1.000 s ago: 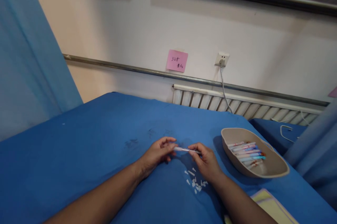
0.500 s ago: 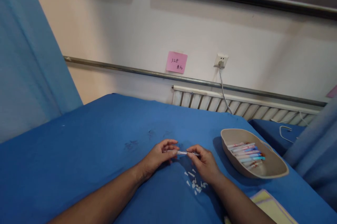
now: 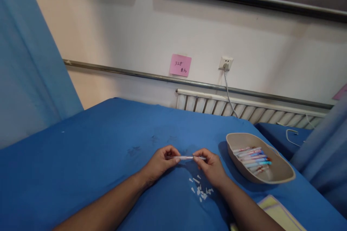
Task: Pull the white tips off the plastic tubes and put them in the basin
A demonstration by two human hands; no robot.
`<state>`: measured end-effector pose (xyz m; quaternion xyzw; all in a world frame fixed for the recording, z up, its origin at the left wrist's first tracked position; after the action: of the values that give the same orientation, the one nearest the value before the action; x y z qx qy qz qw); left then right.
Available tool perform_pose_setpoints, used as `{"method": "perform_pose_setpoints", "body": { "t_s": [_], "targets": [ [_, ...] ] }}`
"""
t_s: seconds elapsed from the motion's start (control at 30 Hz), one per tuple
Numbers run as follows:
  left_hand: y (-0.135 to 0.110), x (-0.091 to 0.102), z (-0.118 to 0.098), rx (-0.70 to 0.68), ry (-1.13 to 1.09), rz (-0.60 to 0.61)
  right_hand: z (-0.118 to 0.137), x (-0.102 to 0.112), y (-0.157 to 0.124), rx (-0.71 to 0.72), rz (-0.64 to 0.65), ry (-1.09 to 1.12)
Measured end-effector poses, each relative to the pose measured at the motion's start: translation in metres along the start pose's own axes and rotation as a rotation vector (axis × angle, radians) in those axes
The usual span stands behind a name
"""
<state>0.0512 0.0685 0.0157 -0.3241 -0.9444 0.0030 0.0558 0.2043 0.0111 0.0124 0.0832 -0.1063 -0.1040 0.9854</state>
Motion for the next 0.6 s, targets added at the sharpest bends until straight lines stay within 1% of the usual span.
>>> {"method": "perform_pose_setpoints", "body": {
  "t_s": [0.1, 0.17, 0.27, 0.33, 0.43, 0.5, 0.6],
  "targets": [
    [-0.001, 0.001, -0.003, -0.019, 0.006, -0.015, -0.004, -0.001, 0.002, -0.041, -0.011, 0.061],
    [-0.001, 0.001, -0.002, -0.012, 0.009, -0.026, -0.003, -0.001, 0.004, -0.034, -0.022, 0.087],
    [0.002, 0.003, 0.004, 0.031, -0.007, -0.028, 0.002, -0.002, 0.006, 0.001, -0.037, 0.079],
    [0.006, 0.003, 0.010, 0.057, -0.017, -0.006, 0.004, -0.003, 0.008, 0.016, -0.040, 0.069],
    [0.010, 0.005, 0.015, 0.076, 0.010, 0.005, 0.002, -0.005, 0.009, 0.000, -0.038, 0.074],
    [0.011, 0.007, 0.014, 0.065, 0.048, -0.008, 0.000, -0.006, 0.010, -0.023, -0.035, 0.084],
    [0.008, 0.008, 0.003, -0.010, 0.085, -0.031, -0.002, -0.005, 0.011, -0.044, -0.037, 0.115]
  ]
}}
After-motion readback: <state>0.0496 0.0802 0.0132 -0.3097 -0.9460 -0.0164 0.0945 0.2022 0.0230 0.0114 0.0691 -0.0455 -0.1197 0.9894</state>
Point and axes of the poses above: each hand's wrist, its own y-axis towards the middle knuckle, its own x-axis out of the back of the hand, z = x × y, the point moved 9 cm from there along y, towards the middle knuckle, and after that the axes turned 5 degrees about y, right-handed, at the moved point
